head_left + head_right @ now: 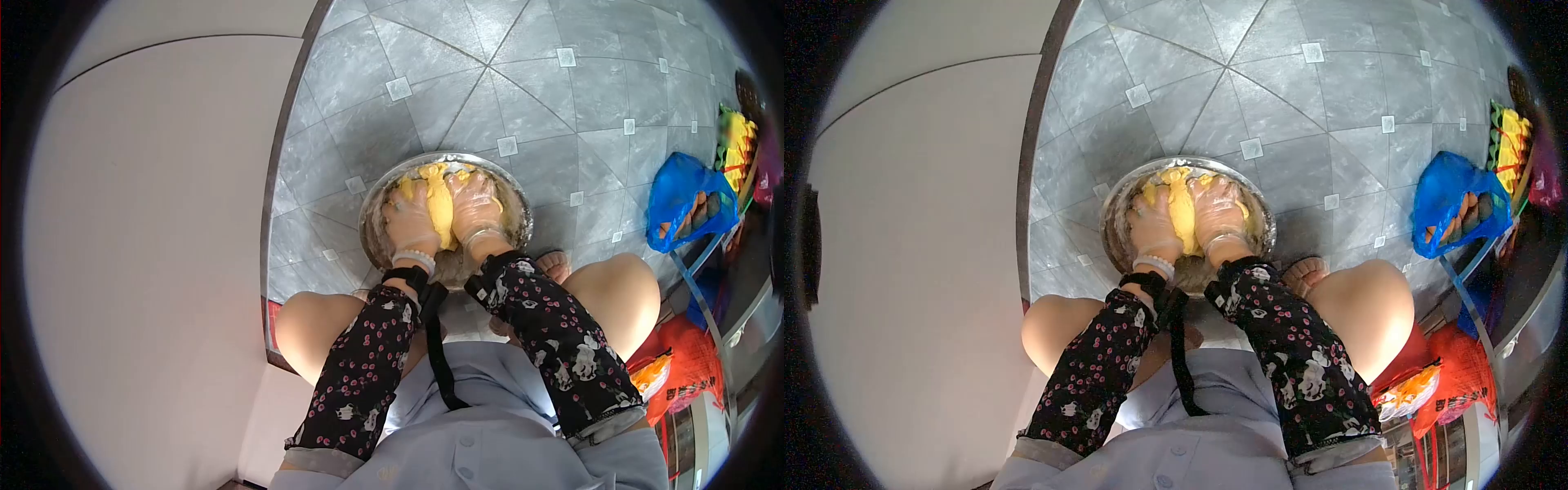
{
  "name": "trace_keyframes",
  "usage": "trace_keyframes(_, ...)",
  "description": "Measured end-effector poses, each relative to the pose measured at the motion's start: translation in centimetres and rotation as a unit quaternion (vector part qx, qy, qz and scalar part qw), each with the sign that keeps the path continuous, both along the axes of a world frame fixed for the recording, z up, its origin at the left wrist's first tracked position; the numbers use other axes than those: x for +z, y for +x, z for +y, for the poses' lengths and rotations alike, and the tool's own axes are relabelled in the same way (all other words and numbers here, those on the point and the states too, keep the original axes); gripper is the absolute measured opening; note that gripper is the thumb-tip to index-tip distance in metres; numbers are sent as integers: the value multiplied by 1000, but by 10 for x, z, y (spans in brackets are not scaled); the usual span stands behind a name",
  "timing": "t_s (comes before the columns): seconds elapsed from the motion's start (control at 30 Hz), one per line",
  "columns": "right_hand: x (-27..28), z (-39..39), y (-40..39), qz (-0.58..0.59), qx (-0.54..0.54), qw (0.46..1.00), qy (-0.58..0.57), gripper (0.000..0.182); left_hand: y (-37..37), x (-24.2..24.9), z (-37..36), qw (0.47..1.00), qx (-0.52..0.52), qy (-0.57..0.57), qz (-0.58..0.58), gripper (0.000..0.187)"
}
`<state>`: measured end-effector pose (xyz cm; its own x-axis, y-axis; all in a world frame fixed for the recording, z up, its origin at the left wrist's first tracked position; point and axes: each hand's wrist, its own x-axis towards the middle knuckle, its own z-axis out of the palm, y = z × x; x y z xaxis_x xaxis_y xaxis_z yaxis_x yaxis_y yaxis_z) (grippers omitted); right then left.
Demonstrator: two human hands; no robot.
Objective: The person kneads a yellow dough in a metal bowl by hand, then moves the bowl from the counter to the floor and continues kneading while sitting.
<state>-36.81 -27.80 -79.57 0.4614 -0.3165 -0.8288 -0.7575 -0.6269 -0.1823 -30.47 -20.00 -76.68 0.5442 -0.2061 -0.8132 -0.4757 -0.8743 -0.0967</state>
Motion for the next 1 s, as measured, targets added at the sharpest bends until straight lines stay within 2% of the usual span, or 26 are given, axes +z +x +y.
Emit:
trace_keyframes(0.17,-11,2,-10,-88,-25,995,-30,43,-1,-4,-3,999,8,-6,-37,75)
trace_keyframes(0.2,-11,3,-10,-82,-49,995,-29,51,0,-4,-5,999,13,2,-38,74)
trace_keyframes(0.3,-25,6,-14,-114,-69,990,-39,51,-7,-12,3,995,18,-48,-89,70)
trace_keyframes(0.33,-12,4,-14,-135,-73,988,-32,51,-10,-18,9,994,9,-52,-93,70)
trace_keyframes(0.43,-30,14,-22,-206,-117,968,-78,52,-12,-33,19,989,-18,-94,-109,70)
trace_keyframes(0.5,-21,8,-26,-225,-138,964,-32,54,-9,-34,28,983,-28,-149,-107,71)
trace_keyframes(0.53,-16,5,-29,-234,-137,962,-13,55,-3,-21,29,986,-3,-159,-56,72)
trace_keyframes(0.6,-6,-3,-34,-211,-159,962,64,56,-1,-17,44,965,40,-247,-75,68)
trace_keyframes(0.63,-10,-4,-37,-225,-192,953,68,57,-3,-24,53,952,64,-288,-81,66)
trace_keyframes(0.67,-16,1,-40,-237,-223,942,77,58,-8,-33,61,905,78,-400,-126,56)
trace_keyframes(0.73,-34,15,-44,-252,-288,920,88,62,-16,-20,66,891,164,-419,-61,51)
trace_keyframes(0.77,-39,14,-50,-212,-310,913,158,64,-17,-8,69,890,180,-417,-40,53)
trace_keyframes(0.8,-16,10,-49,-170,-330,900,226,66,-18,8,70,888,195,-415,-19,55)
trace_keyframes(0.87,11,1,-52,-155,-221,945,184,64,-18,29,76,890,213,-403,10,61)
trace_keyframes(0.93,33,-7,-53,-153,-117,975,111,62,-16,67,85,875,261,-399,86,64)
trace_keyframes(1.0,39,-7,-40,-179,63,978,-83,47,-17,70,92,832,387,-386,92,65)
